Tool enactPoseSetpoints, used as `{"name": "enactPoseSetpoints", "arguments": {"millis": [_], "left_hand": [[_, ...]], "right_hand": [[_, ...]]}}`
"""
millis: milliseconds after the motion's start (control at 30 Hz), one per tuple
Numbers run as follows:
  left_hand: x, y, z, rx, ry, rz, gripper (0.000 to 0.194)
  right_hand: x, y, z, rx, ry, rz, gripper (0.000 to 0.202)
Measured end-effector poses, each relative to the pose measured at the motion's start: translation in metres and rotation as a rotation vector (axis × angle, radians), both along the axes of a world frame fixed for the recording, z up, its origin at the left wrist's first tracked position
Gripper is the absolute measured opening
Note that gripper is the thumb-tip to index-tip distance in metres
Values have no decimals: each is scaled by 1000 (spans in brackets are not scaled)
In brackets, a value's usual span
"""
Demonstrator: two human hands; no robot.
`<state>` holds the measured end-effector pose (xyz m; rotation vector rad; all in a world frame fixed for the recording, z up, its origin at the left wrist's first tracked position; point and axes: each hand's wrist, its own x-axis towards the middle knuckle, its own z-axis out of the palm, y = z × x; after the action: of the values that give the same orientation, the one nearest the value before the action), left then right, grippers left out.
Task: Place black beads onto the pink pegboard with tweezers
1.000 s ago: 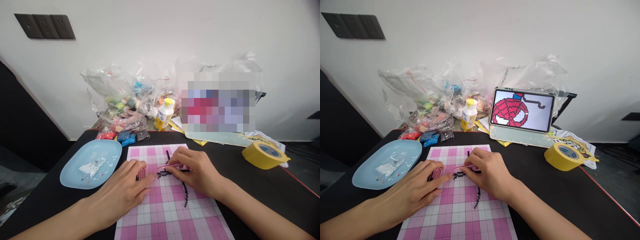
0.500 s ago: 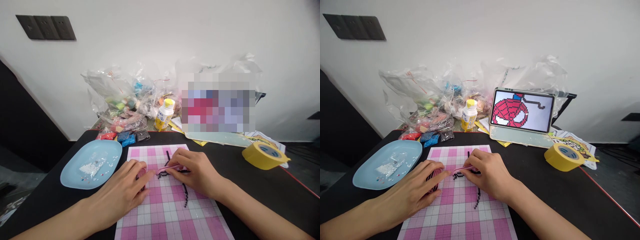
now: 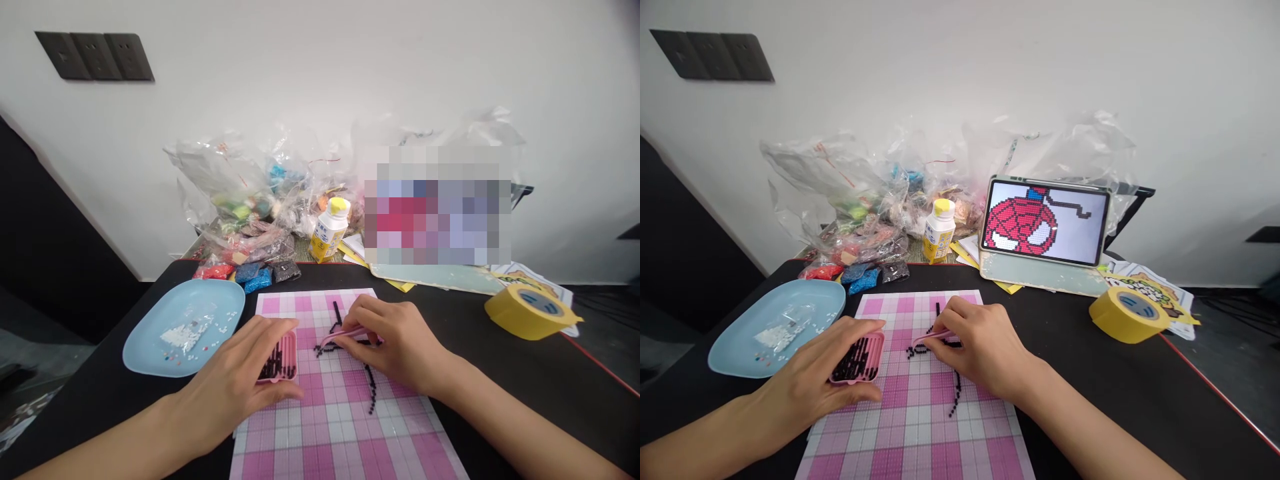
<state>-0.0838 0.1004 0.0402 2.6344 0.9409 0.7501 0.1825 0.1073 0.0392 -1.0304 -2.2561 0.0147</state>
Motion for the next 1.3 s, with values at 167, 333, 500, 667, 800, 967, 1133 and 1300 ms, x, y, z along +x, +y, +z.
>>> {"name": "enactPoseSetpoints", "arguments": {"millis": [167, 333, 500, 667, 800, 967, 1133, 1300], "left_hand": [[0, -1, -1, -71, -65, 42, 54], [0, -2, -2, -200, -63, 112, 59], [3, -6, 0, -287, -84, 139, 77], [4, -9, 1, -294, -109, 153, 87], [4, -10, 0, -293, -125, 137, 90], [4, -9, 0, -316, -133, 95, 89], [4, -9, 0, -312, -133, 100, 86], [5, -10, 0, -309, -124, 95, 87]], "right_hand": [[-3, -2, 1, -19, -5, 51, 26], [-5, -3, 1, -17, 34, 72, 19], [-11, -8, 2, 23, 116, 128, 13], [-19, -14, 4, 23, 97, 169, 15], [-23, -16, 5, 32, 69, 171, 18], [-24, -17, 3, 20, 45, 179, 20], [-24, -17, 2, 5, 45, 186, 21], [-25, -16, 1, 13, 52, 188, 20]]}}
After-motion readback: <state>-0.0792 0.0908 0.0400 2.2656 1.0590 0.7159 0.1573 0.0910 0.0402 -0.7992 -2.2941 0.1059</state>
